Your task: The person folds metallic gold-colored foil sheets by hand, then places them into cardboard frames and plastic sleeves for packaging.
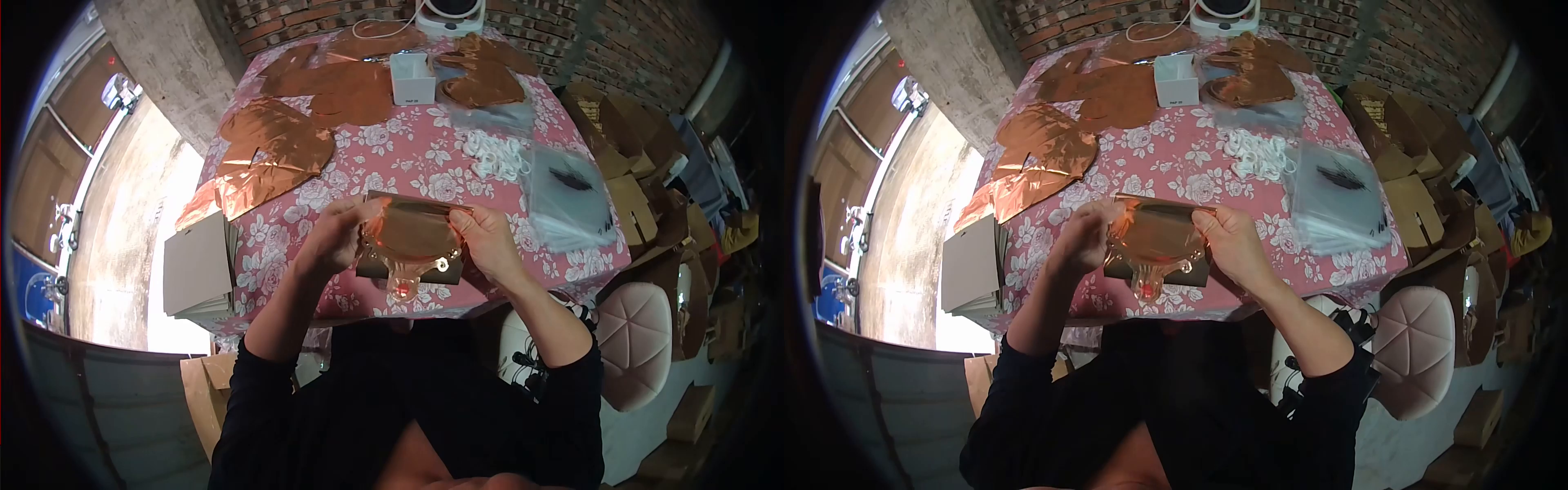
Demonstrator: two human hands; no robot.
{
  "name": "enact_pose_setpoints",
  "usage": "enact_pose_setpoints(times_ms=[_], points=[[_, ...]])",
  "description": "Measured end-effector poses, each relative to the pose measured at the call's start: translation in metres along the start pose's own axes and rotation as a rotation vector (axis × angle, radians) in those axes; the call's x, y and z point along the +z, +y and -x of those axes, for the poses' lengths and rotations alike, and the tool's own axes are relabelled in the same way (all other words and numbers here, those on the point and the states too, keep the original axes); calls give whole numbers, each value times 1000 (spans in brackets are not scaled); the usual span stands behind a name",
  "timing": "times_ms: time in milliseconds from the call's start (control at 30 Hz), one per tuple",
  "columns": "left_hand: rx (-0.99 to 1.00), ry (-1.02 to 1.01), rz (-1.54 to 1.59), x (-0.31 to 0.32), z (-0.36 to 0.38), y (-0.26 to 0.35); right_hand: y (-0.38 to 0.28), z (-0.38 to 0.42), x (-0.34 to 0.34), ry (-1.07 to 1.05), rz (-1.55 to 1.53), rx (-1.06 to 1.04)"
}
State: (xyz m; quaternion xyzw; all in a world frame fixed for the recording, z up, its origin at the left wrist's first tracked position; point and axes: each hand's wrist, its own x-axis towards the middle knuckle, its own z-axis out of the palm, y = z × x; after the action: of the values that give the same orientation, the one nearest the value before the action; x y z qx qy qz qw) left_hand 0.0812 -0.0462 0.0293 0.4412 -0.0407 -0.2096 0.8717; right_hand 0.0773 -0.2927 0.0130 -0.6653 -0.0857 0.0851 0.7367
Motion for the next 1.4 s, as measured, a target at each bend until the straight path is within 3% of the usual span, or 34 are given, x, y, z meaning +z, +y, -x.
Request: enact_pose_setpoints(times_ms=[100,167,233,333,467,533,667,767,833,867,900,967,1100,1267,1400], points=[[-48,43,-92,9,6,2,0,-13,0,-3,80,-20],[-1,36,-255,-24,-5,-9,0,-22,0,1,91,-14],[11,162,-355,-11,-5,-5,2,-30,-3,-38,73,70],[-30,151,-272,-24,-12,-5,-2,-34,7,6,-157,73],[12,190,-203,-21,-12,-2,-8,-33,0,-40,-41,169],[50,68,-257,-23,-9,3,0,-35,-3,-176,-15,157],[89,68,-221,-25,-12,-1,-3,-37,0,-162,46,143],[69,111,-194,-13,-7,6,-9,-35,7,-104,46,64],[67,211,-168,-2,-2,12,-29,-22,15,133,492,-280],[76,217,-165,-1,-2,13,-6,-29,5,254,749,-594],[70,253,-140,1,-2,13,-8,-24,7,245,750,-602],[68,290,-114,3,-3,13,-13,-9,13,64,1085,-913],[77,306,-251,-10,-13,1,-4,3,38,-71,1133,-1058],[189,269,-315,-13,-17,-12,-3,-4,42,-46,1150,-1120],[129,316,-225,21,-3,-1,-2,-11,44,30,1009,-1046]])
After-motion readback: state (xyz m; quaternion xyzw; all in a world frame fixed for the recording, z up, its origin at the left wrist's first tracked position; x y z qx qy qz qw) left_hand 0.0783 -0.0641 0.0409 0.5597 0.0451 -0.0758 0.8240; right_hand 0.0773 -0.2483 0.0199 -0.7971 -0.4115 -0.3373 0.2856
